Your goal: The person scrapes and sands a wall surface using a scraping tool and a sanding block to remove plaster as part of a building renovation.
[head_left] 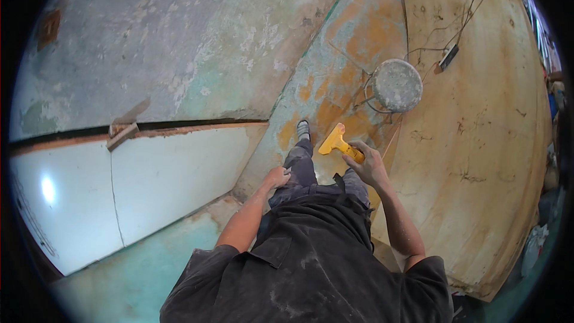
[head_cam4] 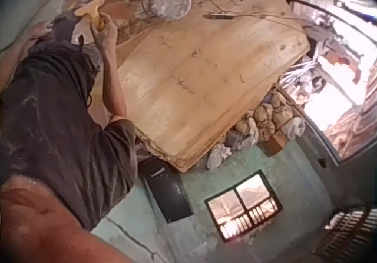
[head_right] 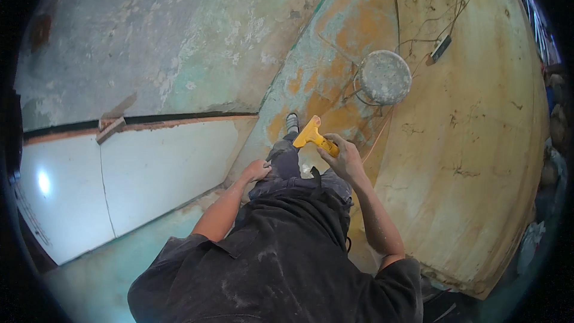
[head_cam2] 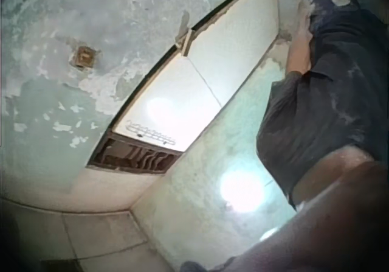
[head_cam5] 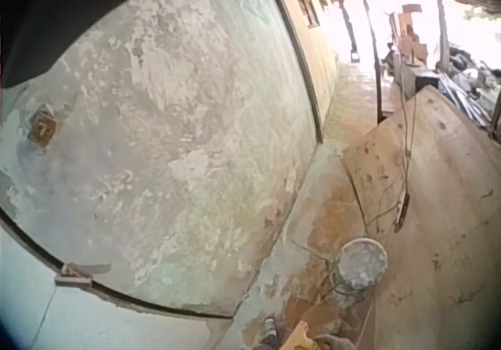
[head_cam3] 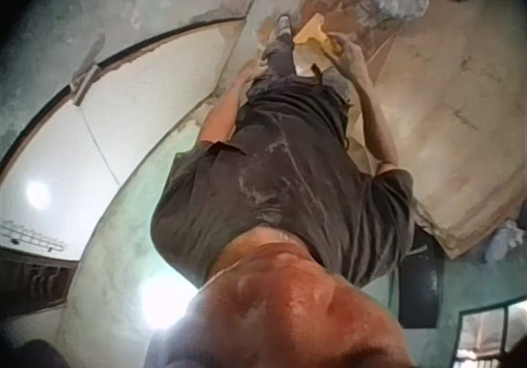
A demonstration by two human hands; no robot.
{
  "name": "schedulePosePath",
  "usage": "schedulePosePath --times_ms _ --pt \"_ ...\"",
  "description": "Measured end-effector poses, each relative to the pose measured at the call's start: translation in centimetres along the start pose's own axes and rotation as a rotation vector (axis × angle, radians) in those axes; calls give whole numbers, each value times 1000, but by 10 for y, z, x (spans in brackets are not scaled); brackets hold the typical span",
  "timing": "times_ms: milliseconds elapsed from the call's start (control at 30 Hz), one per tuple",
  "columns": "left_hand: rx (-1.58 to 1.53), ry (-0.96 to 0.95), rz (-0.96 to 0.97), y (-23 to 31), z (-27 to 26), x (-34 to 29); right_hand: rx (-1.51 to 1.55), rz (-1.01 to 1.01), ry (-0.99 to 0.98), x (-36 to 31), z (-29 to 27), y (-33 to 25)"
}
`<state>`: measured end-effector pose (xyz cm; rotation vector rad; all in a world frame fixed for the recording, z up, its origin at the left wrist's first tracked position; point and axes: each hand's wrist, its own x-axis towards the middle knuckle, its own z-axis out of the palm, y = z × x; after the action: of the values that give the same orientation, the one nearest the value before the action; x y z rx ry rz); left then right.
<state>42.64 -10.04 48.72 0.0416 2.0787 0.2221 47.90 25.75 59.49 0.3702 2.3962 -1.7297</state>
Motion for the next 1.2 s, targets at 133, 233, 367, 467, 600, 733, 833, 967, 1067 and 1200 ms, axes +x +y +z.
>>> schedulePosePath --times_ms 133,233,367,467,600,733,833,967,1067,1200 --pt "136 147 88 -31 -53 21 -11 63 42 36 35 -6" --pt "145 238 119 -51 -91 62 14 155 164 65 67 3" --pt "197 104 297 -84 -137 146 134 465 151 124 123 20" --pt "237 43 388 -126 -147 207 240 542 276 176 204 58" --pt "188 -121 421 -140 -117 264 199 703 210 242 332 138" --pt "198 -293 305 -161 -64 301 316 775 155 298 439 178" --pt "314 -295 387 -240 -23 344 405 636 104 342 504 190" --pt "364 -463 624 -226 50 378 308 628 110 342 557 281" --pt "362 -385 981 -244 85 397 307 573 200 363 593 319" --pt "400 -730 871 -247 131 394 430 624 197 396 641 367"
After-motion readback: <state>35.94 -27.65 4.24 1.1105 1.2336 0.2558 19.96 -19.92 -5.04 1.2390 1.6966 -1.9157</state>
